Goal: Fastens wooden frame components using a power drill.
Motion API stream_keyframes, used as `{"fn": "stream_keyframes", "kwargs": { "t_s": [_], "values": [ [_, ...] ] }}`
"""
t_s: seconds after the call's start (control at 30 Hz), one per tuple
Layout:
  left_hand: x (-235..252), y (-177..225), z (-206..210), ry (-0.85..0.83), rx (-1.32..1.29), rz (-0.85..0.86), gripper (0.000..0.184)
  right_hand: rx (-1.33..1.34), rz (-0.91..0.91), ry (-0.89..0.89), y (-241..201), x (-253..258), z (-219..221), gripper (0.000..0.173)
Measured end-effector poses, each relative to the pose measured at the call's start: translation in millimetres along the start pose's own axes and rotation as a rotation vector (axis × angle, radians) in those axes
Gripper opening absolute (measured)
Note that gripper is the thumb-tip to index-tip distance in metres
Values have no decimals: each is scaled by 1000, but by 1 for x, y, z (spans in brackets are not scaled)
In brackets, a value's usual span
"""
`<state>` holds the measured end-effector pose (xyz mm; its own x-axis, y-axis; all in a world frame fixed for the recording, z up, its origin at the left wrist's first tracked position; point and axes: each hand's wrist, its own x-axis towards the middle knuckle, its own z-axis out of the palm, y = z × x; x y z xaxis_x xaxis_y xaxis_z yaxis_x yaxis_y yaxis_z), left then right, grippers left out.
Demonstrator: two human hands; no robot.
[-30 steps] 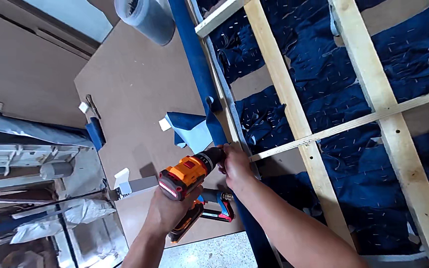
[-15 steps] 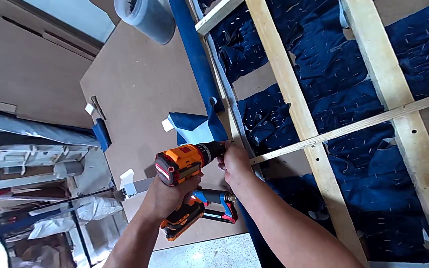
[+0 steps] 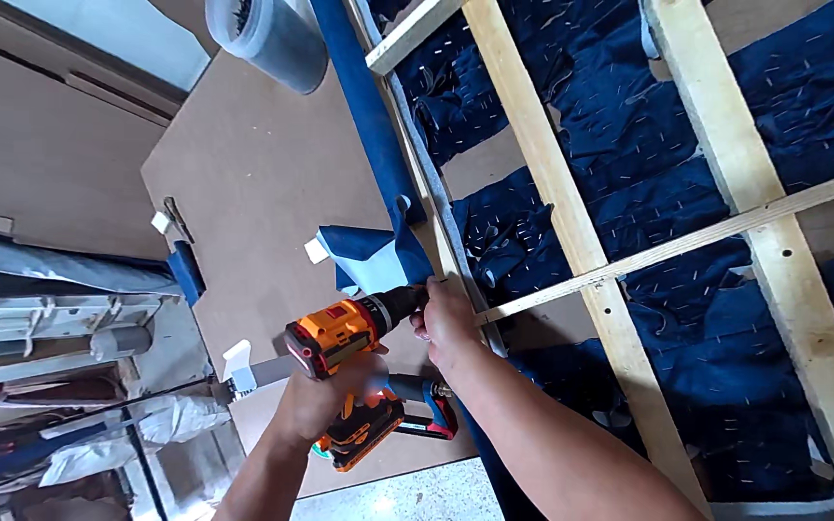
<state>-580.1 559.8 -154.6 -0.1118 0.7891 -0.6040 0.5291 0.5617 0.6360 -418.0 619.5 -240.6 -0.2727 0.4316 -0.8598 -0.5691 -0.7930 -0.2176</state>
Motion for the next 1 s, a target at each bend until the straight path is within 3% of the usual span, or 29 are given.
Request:
{"fn": "stream_keyframes", "kwargs": {
  "t_s": [0.2,0.53,0.7,1.0],
  "values": [
    [-3,2,4,22,29,7,24,-59,12,71,-3,3,7,43],
    [1,10,1,4,49,-25,23,-184,-52,14,2,3,1,46],
    [1,10,1,-15,6,-20,10,-191,-61,17,5,2,2,46],
    [3,15,3,-16,94,26,12,-97,-97,26,7,2,1,43]
  ]
}}
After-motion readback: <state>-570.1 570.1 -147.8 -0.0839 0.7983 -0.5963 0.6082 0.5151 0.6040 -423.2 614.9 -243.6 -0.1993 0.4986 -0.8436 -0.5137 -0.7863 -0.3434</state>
